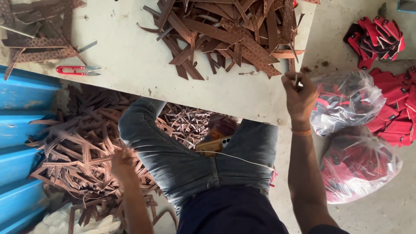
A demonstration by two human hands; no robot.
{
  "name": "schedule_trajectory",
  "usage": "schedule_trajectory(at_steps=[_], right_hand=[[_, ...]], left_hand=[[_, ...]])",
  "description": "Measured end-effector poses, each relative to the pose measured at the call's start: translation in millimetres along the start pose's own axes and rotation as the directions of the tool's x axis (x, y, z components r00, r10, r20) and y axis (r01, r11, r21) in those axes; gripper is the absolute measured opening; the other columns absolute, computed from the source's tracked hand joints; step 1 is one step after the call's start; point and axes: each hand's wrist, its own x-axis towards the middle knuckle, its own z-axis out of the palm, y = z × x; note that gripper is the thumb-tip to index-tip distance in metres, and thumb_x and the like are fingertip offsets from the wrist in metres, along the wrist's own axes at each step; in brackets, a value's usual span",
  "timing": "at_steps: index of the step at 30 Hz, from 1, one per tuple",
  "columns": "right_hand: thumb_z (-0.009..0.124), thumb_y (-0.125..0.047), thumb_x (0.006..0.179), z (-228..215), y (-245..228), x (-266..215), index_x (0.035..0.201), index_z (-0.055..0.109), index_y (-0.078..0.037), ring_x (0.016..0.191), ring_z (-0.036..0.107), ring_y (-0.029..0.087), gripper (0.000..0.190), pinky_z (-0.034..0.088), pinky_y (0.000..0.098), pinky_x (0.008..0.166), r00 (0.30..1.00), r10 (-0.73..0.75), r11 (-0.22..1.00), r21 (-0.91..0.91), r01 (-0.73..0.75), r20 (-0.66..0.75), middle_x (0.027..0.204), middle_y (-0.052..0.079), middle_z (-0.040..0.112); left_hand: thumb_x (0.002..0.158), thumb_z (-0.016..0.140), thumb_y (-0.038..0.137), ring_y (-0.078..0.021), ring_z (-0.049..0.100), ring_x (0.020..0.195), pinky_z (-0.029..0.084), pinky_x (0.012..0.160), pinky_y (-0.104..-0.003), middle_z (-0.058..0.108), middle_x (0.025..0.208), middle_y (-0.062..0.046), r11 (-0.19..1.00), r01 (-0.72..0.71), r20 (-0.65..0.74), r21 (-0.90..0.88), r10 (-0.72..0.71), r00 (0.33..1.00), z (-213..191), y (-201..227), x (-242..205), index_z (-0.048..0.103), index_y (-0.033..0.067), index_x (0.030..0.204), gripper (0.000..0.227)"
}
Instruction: The person sits on the floor and repeatedly picks up brown leather strips from a pile on a white table. They use a small knife to cut the strips into smaller pieces, placing the cut pieces back onto the table.
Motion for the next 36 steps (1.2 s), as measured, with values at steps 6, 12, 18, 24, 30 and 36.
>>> schedule_trajectory(at_steps=[6, 12, 18, 24, 30, 36], right_hand=[[0.080, -0.011, 0.098, 39, -23, 8, 0.107, 0.075, -0.003, 0.072, 0.051, 0.004, 0.012, 0.043, 0.0221, 0.064, 0.990, -0.121, 0.992, -0.019, 0.123, 0.069, 0.082, 0.002, 0.065], [0.075, -0.009, 0.099, 73, -56, -8, 0.105, 0.074, -0.003, 0.068, 0.050, 0.002, 0.009, 0.041, 0.0212, 0.059, 0.952, -0.145, 0.983, 0.149, 0.107, 0.271, 0.085, 0.000, 0.071], [0.073, -0.012, 0.100, 80, -23, -41, 0.110, 0.073, 0.001, 0.073, 0.053, 0.001, 0.017, 0.042, 0.0187, 0.064, 0.934, 0.080, 0.940, 0.286, -0.187, 0.348, 0.089, -0.001, 0.072], [0.072, -0.014, 0.100, 76, -25, -50, 0.113, 0.071, 0.001, 0.074, 0.055, 0.002, 0.020, 0.042, 0.0182, 0.064, 0.936, 0.099, 0.909, 0.351, -0.223, 0.338, 0.089, 0.000, 0.070], [0.072, -0.014, 0.099, 74, -22, -48, 0.113, 0.072, 0.000, 0.068, 0.050, 0.001, 0.020, 0.039, 0.0178, 0.059, 0.928, 0.168, 0.894, 0.344, -0.285, 0.333, 0.087, -0.001, 0.070], [0.069, -0.017, 0.101, 53, -38, -47, 0.109, 0.072, -0.004, 0.061, 0.048, 0.001, 0.016, 0.035, 0.0188, 0.051, 0.923, 0.235, 0.851, 0.394, -0.347, 0.304, 0.086, 0.000, 0.070]], left_hand=[[0.106, 0.052, 0.030, -0.0196, 0.074, 0.077, 0.063, 0.065, -0.031, 0.073, 0.104, -0.014, 0.921, -0.178, 0.393, 0.347, 0.030, 0.919, 80, -66, -54, 0.063, 0.0025, 0.120, 0.033], [0.104, 0.058, 0.027, -0.0139, 0.072, 0.072, 0.061, 0.063, -0.030, 0.076, 0.096, -0.009, 0.910, -0.169, 0.665, 0.380, -0.141, 0.733, 163, -70, -97, 0.065, 0.0026, 0.124, 0.032], [0.109, 0.057, 0.038, -0.0088, 0.071, 0.070, 0.057, 0.059, -0.022, 0.074, 0.082, -0.006, 0.801, -0.446, 0.667, 0.401, 0.079, 0.741, 285, -9, -48, 0.068, 0.0009, 0.122, 0.040], [0.090, 0.073, 0.042, -0.0116, 0.074, 0.072, 0.064, 0.055, -0.026, 0.070, 0.088, -0.007, 0.855, -0.366, 0.653, 0.368, 0.042, 0.756, 369, -11, 0, 0.064, 0.0012, 0.112, 0.047], [0.090, 0.076, 0.048, -0.0094, 0.066, 0.085, 0.053, 0.075, -0.026, 0.070, 0.093, 0.002, 0.812, -0.444, 0.643, 0.378, 0.115, 0.757, 287, 16, -75, 0.072, 0.0083, 0.104, 0.042], [0.104, 0.069, 0.032, -0.0091, 0.051, 0.079, 0.042, 0.070, -0.024, 0.064, 0.094, -0.003, 0.895, -0.433, 0.759, 0.107, 0.208, 0.617, 206, 21, -106, 0.070, 0.0019, 0.124, 0.035]])
